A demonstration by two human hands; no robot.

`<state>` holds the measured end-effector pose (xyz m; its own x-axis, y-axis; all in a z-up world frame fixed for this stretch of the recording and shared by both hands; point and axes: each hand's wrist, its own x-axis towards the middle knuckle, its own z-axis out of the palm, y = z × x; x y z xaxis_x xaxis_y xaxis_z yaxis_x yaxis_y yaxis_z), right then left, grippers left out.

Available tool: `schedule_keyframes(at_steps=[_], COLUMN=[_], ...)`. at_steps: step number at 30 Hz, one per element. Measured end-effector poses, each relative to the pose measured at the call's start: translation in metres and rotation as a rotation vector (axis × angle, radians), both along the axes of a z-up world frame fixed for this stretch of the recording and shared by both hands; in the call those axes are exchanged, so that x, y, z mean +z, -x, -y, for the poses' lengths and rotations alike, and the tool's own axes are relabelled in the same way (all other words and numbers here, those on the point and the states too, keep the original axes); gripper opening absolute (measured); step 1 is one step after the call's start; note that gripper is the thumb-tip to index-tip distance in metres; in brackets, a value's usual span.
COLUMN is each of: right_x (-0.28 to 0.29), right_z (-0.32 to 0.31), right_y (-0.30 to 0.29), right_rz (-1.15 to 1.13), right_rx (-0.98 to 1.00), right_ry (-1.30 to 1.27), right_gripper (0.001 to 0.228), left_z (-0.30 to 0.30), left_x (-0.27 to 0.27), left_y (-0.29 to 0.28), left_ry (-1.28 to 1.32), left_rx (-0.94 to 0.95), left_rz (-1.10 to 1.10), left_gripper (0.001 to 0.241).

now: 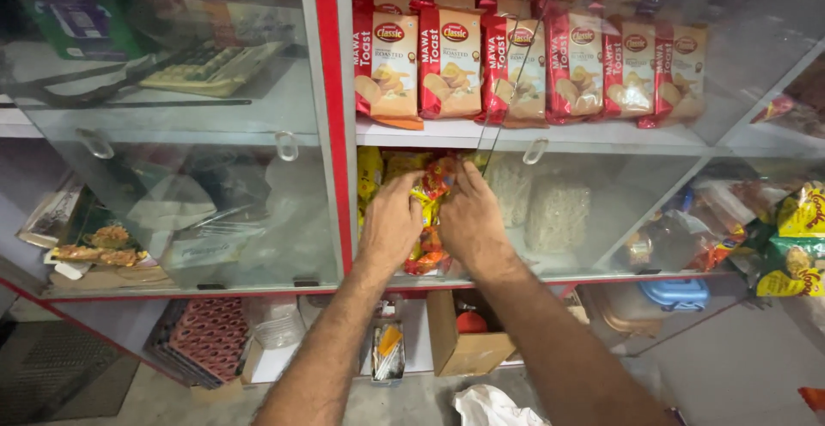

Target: Organize instant noodle packets and other snacks on store shelves and in cabinets.

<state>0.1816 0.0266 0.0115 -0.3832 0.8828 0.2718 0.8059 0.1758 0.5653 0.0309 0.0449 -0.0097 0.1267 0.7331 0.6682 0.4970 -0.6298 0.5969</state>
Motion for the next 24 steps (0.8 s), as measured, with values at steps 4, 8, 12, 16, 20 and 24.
schedule_keyframes(at_steps=[4, 8, 12, 16, 20, 24], right_x=[-0.012, -0.008, -0.002, -0.001, -0.003, 0.001], right_z=[-0.007, -0.004, -0.001, 0.0, 0.0, 0.006], right_y=[-0.009, -0.014, -0.017, -0.022, -0.025, -0.026], right_rz=[0.018, 0.018, -0.025, -0.011, 0.033, 0.065], right_rx=[-0.045, -0.078, -0.108, -0.103, -0.076, -0.035], right_ry=[0.017, -0.061, -0.004, -0.005, -0.017, -0.041], right_gripper=[0.035, 0.038, 0.039, 0.04, 0.043, 0.046], left_z=[-0.001, -0.001, -0.002, -0.007, -0.004, -0.002], left_x=[-0.007, -0.011, -0.01, -0.011, -0.004, -0.003], left_y=[-0.012, -0.018, -0.021, -0.03, -0.04, -0.05], left_ry=[0.05, 0.043, 0.054, 0.052, 0.035, -0.01], left_rx=[-0.016, -0.042, -0.066, -0.08, -0.149, -0.192], left_rz=[-0.002, -0.002, -0.02, -0.034, 0.015, 0.065], left_gripper=[0.04, 0.041, 0.04, 0.039, 0.038, 0.04])
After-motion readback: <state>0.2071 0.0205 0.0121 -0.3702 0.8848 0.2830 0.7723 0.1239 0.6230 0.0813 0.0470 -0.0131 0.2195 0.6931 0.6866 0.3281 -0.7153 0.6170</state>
